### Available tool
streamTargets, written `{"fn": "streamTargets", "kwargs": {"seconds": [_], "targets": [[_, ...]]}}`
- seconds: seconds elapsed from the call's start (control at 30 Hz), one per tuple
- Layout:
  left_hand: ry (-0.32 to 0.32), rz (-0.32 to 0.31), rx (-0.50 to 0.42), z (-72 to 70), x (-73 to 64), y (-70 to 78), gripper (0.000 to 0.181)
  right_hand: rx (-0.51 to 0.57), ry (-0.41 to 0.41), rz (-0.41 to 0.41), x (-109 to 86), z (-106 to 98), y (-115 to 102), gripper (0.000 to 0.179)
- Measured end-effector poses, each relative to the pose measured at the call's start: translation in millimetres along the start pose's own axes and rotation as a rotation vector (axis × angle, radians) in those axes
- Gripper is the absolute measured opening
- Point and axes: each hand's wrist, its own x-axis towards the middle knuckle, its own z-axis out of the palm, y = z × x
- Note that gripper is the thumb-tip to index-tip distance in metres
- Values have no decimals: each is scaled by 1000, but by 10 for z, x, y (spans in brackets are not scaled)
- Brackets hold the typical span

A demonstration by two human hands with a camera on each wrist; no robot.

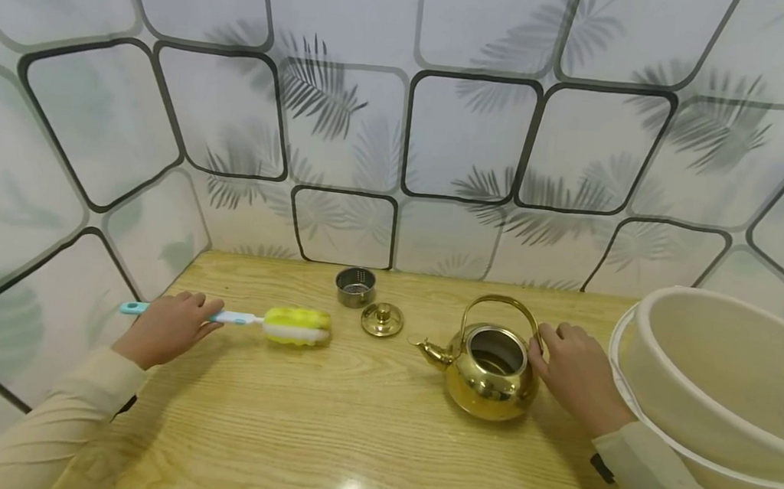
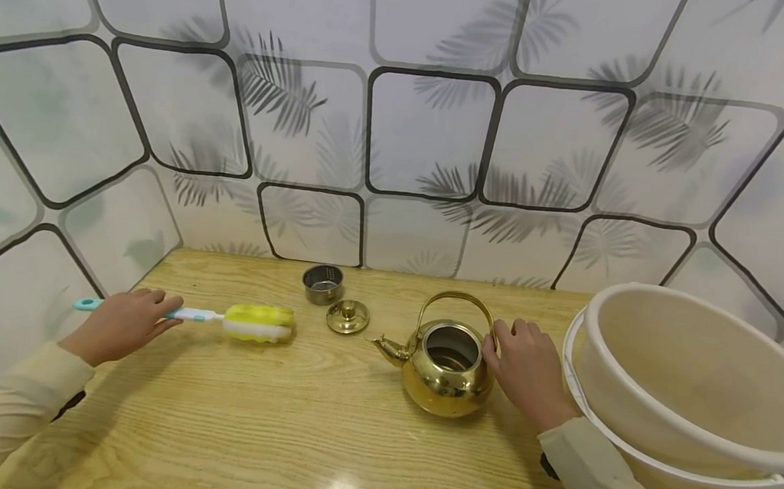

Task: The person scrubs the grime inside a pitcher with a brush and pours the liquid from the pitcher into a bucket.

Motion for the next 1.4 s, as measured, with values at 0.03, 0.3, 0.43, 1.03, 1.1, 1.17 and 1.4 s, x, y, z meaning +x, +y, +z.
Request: {"fn": "streamTargets", "kwargs": {"seconds": [0.03, 0.3, 0.43, 1.03, 1.1, 1.17, 1.4], "targets": [[9, 5, 3, 9, -3, 0, 26, -1, 1, -2, -2, -1, -2, 13], [38, 9, 6, 28, -11, 1, 28, 0, 8, -2, 1, -11, -16, 11], [52, -3, 16, 20, -14, -10, 30, 3, 16, -2, 0, -11, -16, 11], [218, 15, 55, -93, 83, -38, 63, -4, 4, 1, 5, -8, -10, 14], [224, 15, 53, -113, 105, -30, 62, -1, 4, 0, 7, -7, -9, 13], [231, 17, 52, -137, 131, -21, 62, 3, 4, -1, 8, -7, -7, 13], [263, 31, 47, -247, 244, 10, 61, 7, -2, 6, 17, -13, -2, 13]]}}
